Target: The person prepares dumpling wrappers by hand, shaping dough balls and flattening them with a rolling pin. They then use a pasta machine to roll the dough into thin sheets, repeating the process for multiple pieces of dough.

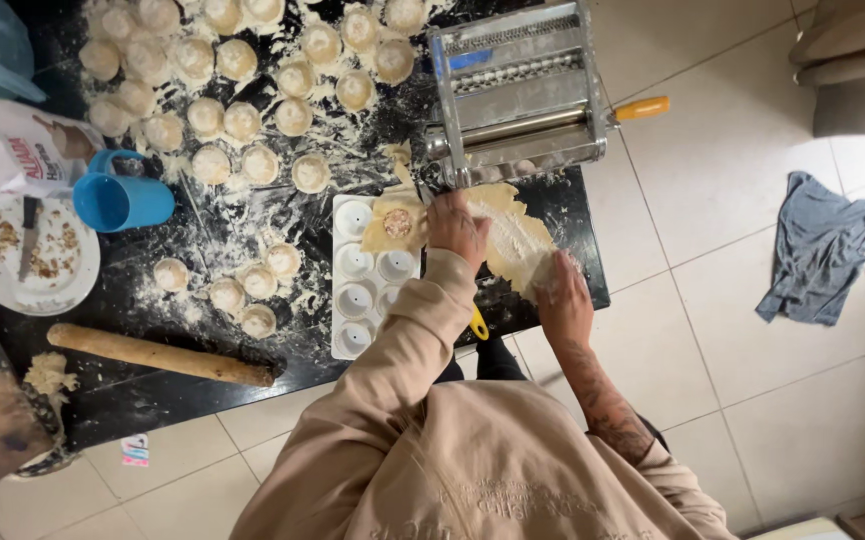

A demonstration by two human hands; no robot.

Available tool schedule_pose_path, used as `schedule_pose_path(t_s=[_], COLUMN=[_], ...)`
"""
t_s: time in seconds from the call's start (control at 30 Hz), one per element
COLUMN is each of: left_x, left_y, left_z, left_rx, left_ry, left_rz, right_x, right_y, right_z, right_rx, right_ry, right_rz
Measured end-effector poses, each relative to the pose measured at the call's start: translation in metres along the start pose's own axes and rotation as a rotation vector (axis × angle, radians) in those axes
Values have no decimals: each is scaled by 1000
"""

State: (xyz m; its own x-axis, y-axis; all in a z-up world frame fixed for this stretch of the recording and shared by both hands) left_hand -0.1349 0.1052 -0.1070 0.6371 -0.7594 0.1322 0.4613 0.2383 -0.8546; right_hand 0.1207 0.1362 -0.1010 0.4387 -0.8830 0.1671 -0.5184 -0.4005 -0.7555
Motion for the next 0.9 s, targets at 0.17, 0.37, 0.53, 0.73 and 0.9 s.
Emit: schedule_pose_path(t_s=[0.17, 0.37, 0.53, 0.73, 0.9], left_x=[-21, -15, -9, 5, 23], left_y=[31, 32, -32, -56, -56], left_z=[-17, -2, 38, 31, 25], left_rx=[136, 369, 482, -23, -4], left_ry=[41, 129, 453, 772, 717], left_rz=[-95, -300, -472, -282, -64], right_x=[-20, -48, -53, -12, -1], right_y=[-24, 3, -55, -54, -25], right_z=[-9, 34, 7, -35, -61], right_rx=[45, 36, -193, 28, 0], right_ry=[-42, 222, -50, -357, -456], right_rz=[198, -295, 26, 161, -22])
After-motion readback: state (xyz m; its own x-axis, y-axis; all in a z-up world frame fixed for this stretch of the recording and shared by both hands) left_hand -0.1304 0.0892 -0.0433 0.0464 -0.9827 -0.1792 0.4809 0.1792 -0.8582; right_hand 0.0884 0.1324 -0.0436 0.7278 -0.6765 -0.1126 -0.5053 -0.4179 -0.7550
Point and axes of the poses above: each hand's wrist, its own x-axis away from the middle knuckle, its own y-axis out of the palm, z = x × y, the point moved 9 cm from there along -x, towards the middle knuckle, and after that the axes turned 4 degrees about -x, right-handed, at the moved point
